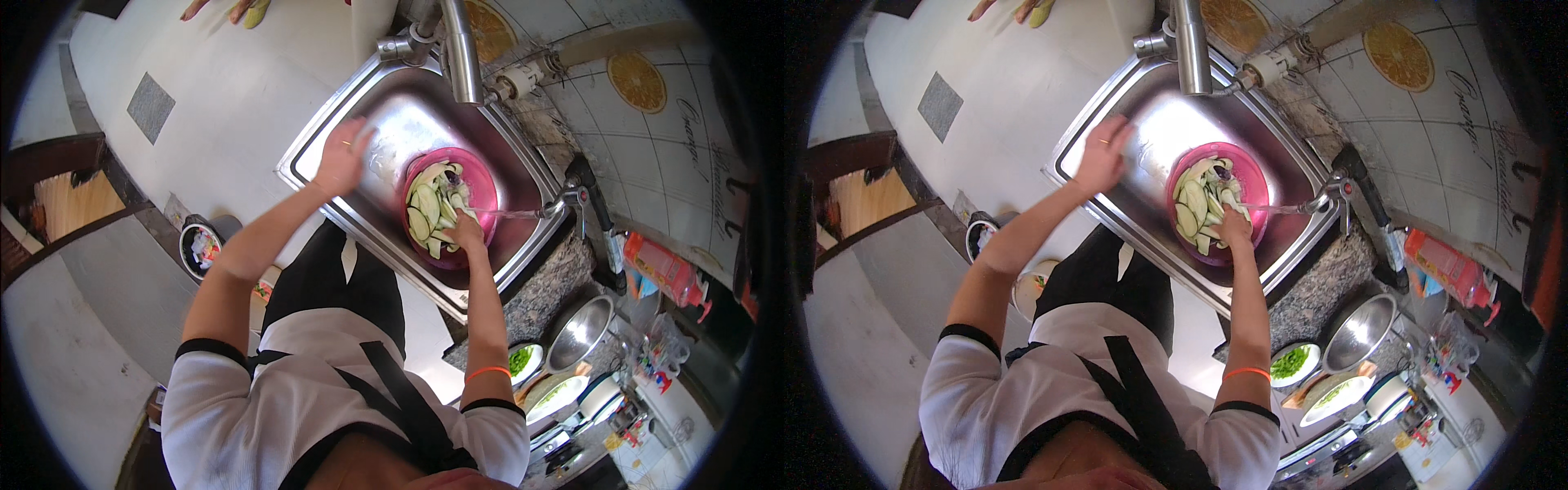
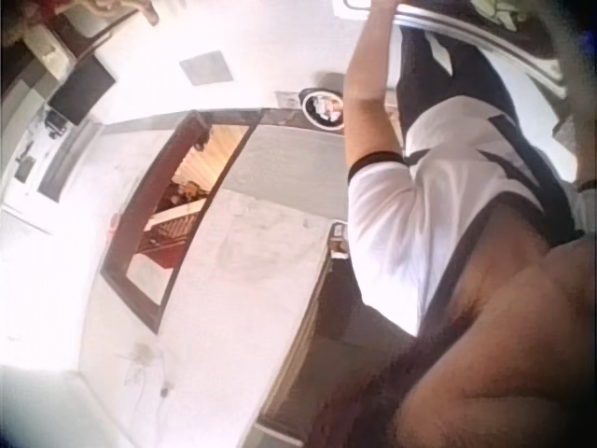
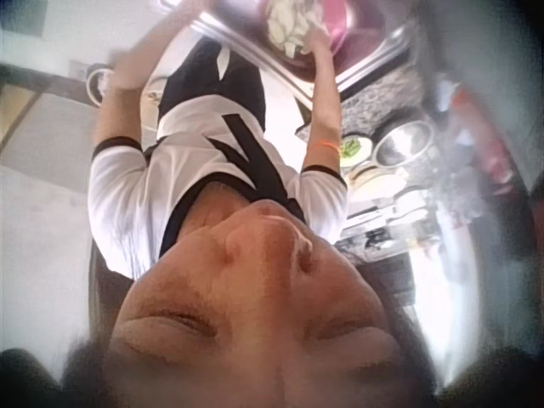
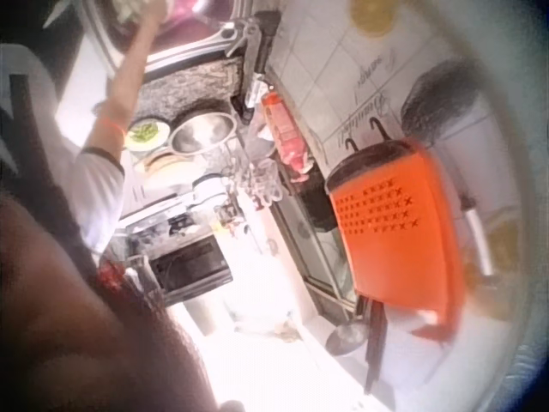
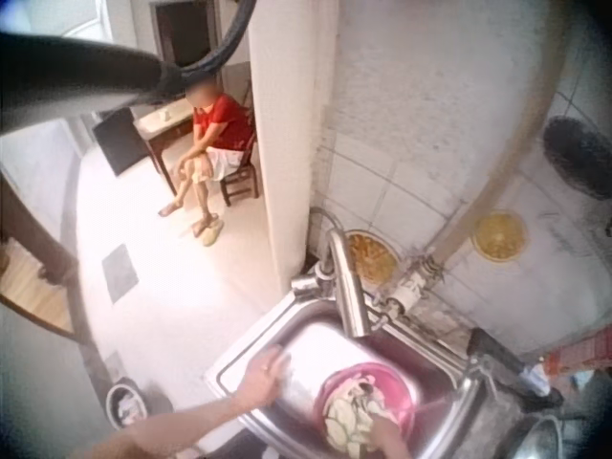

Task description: The person washes sliced eggplant in a pink colander under running water, then transfers the eggplant into a white colander. They also move green beans from a white colander into a metal bowl.

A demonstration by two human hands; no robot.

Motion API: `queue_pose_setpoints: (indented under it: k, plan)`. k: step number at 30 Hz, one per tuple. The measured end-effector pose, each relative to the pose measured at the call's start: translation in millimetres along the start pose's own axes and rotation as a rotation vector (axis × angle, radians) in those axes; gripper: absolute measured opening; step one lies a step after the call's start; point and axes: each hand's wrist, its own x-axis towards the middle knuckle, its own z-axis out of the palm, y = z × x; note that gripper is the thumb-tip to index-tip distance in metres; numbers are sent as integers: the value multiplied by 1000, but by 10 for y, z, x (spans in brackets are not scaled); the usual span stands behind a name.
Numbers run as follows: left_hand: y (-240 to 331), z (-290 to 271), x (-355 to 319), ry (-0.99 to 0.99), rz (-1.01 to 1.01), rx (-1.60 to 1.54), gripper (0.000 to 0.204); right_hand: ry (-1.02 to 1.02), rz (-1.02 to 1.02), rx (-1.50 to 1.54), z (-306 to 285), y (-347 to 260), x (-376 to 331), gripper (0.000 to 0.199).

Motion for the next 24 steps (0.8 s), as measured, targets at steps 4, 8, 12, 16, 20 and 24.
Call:
queue_pose_setpoints:
  k: [4,8,12,16,20,24]
  plan:
    - [834,378,54,-367,-591,-564,61,287,-182,360,-277,-93,278,66]
    - [996,938,25,-667,-725,-556,76,356,-34,229,-5,-300,677,67]
    - [1027,853,89,-771,-728,-526,75,94,-91,129,43,-461,400,63]
    - [1160,1142,-172,-241,-375,56,73,-83,-309,116,-46,-206,180,71]
    - [1315,917,42,-665,244,-70,101,-15,-242,68,-223,-4,-19,103]
    - [1378,1251,197,-1086,-143,-196,128,51,-32,-61,23,-46,30,124]
